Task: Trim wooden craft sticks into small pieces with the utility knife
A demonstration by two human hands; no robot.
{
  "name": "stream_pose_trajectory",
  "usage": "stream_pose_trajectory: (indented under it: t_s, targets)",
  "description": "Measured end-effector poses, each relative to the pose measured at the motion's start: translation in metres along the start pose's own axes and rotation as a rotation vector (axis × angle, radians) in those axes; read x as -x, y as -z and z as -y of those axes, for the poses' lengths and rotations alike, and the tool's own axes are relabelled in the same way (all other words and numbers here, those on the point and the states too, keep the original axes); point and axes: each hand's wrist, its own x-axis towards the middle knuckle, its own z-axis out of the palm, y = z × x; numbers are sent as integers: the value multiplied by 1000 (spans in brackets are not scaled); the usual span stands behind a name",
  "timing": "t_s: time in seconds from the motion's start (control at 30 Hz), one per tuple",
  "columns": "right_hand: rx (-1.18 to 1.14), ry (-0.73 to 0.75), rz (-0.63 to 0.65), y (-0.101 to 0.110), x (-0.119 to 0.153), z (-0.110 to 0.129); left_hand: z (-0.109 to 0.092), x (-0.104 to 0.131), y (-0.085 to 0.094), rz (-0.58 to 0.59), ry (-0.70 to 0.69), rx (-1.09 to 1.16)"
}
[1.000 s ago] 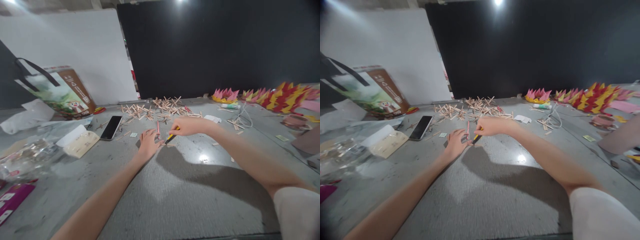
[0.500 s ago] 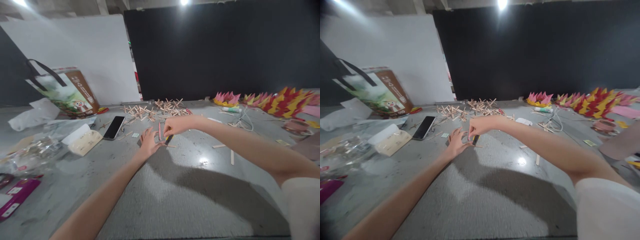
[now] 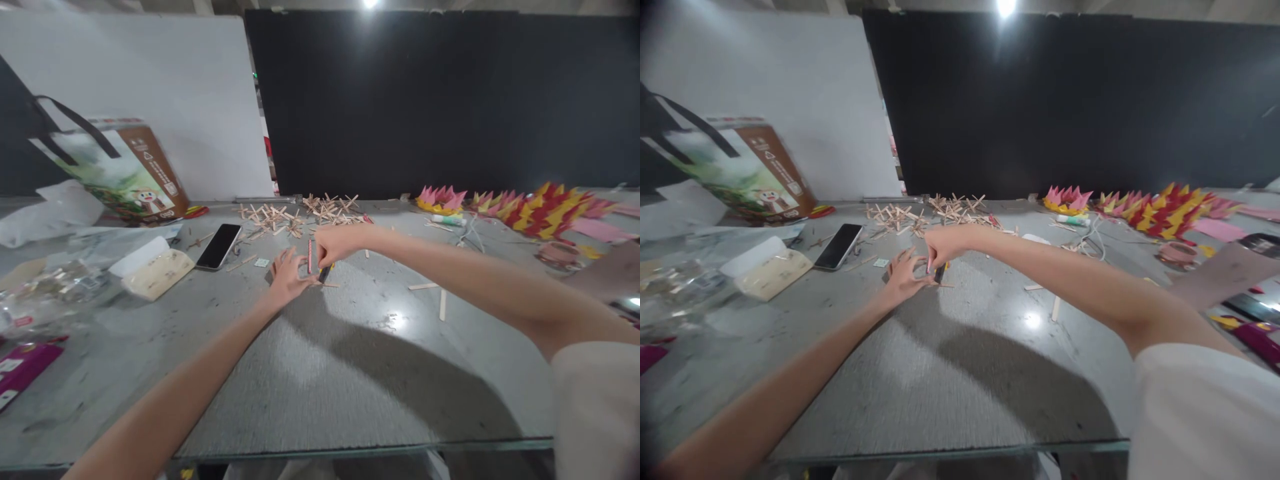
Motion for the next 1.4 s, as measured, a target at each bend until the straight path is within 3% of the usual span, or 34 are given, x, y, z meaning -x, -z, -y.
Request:
stream_pose_trajectory:
  t_s: [0.2, 0.37, 0.53, 0.6, 0.7, 0.8, 0.9, 1.0, 1.13, 1.23, 1.4]
  targets:
    - [17, -20, -10, 0, 0, 11, -1, 0, 2, -10, 14, 13]
    - [-18, -45, -31, -2, 2, 6, -3, 2, 3, -24, -6, 10]
    - [-84, -110, -119, -13, 23, 4, -8, 5, 10, -237, -33, 91]
    - [-102, -165, -208, -19, 41, 10, -10, 6, 15, -334, 36, 145]
    - [-126, -273, -388, -35, 76, 21, -11, 6, 21, -390, 158, 232]
    - [-368, -458, -715, -66, 106, 25, -15, 2, 20, -368, 199, 279]
    - [-677, -519, -982, -105, 122, 20, -31, -1, 7, -313, 180, 341]
    - [-759, -531, -1059, -136, 125, 14, -60, 2, -14, -259, 147, 430]
    - [-814, -514, -1128, -160, 126, 13, -89, 13, -28, -163, 70, 532]
    - [-850, -483, -1145, -170, 128, 17, -92, 22, -22, -73, -30, 564]
    - [-863, -431, -1152, -178, 129, 29, -83, 34, 1, 11, -64, 567]
